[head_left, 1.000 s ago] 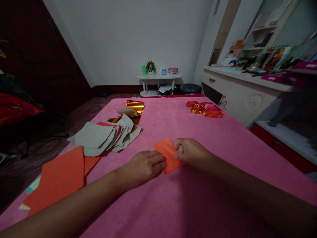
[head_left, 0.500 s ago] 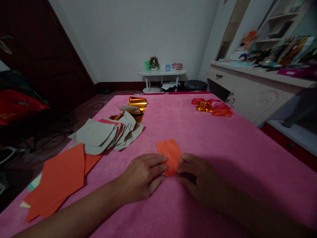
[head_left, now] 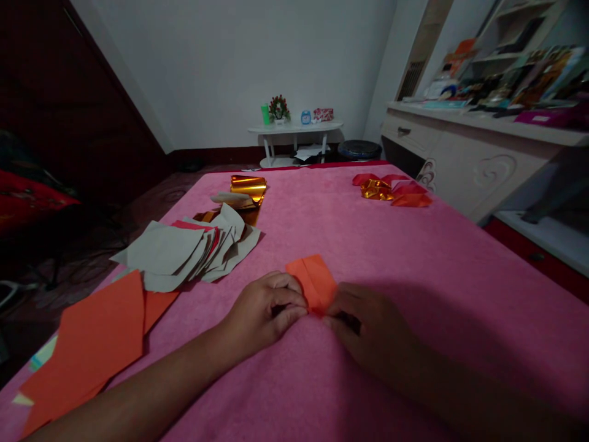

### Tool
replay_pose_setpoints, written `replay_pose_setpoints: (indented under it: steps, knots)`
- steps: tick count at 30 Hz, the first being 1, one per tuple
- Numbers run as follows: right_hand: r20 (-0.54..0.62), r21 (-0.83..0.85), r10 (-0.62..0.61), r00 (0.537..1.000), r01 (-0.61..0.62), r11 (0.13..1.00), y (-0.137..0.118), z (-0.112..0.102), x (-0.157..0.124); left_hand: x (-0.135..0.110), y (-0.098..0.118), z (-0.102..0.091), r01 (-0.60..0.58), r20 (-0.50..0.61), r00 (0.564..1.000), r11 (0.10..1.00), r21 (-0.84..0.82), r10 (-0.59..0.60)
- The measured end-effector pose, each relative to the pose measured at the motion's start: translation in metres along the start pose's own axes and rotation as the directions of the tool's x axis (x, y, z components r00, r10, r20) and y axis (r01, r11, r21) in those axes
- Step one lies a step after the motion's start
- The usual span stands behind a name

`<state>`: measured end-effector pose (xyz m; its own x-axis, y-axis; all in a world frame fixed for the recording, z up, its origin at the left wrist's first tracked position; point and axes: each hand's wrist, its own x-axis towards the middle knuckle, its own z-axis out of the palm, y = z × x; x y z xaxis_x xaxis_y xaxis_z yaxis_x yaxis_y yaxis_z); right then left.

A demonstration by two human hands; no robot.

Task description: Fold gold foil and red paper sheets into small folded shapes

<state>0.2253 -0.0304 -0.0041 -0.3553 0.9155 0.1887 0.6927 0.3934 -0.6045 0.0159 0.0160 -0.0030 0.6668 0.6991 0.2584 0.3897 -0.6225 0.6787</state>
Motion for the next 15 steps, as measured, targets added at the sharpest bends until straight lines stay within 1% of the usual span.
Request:
replay_pose_setpoints:
  steps: [2, 5, 9, 15]
  knots:
    - [-0.012, -0.009, 0.010, 1.000, -0.010, 1.000, -0.0009, 0.0003, 0.0006, 0.0014, 0.0007, 0.0011, 0.047, -0.007, 0.999, 0.999, -0.027, -0.047]
    - [-0.022, -0.033, 0.027, 0.999, -0.028, 0.999, -0.0012, 0.0016, 0.0025, 0.0031, 0.0014, 0.0040, 0.089, -0.027, 0.996, 0.996, 0.003, -0.089]
    - [-0.032, -0.078, 0.044, 0.999, -0.046, 0.996, -0.0004, 0.0045, 0.0038, 0.0061, 0.0020, 0.0073, 0.127, -0.041, 0.991, 0.989, 0.081, -0.124]
    - [-0.074, -0.140, 0.074, 0.995, -0.084, 0.987, -0.0018, 0.0077, 0.0047, 0.0101, 0.0005, 0.0097, 0.164, -0.053, 0.986, 0.984, 0.072, -0.160]
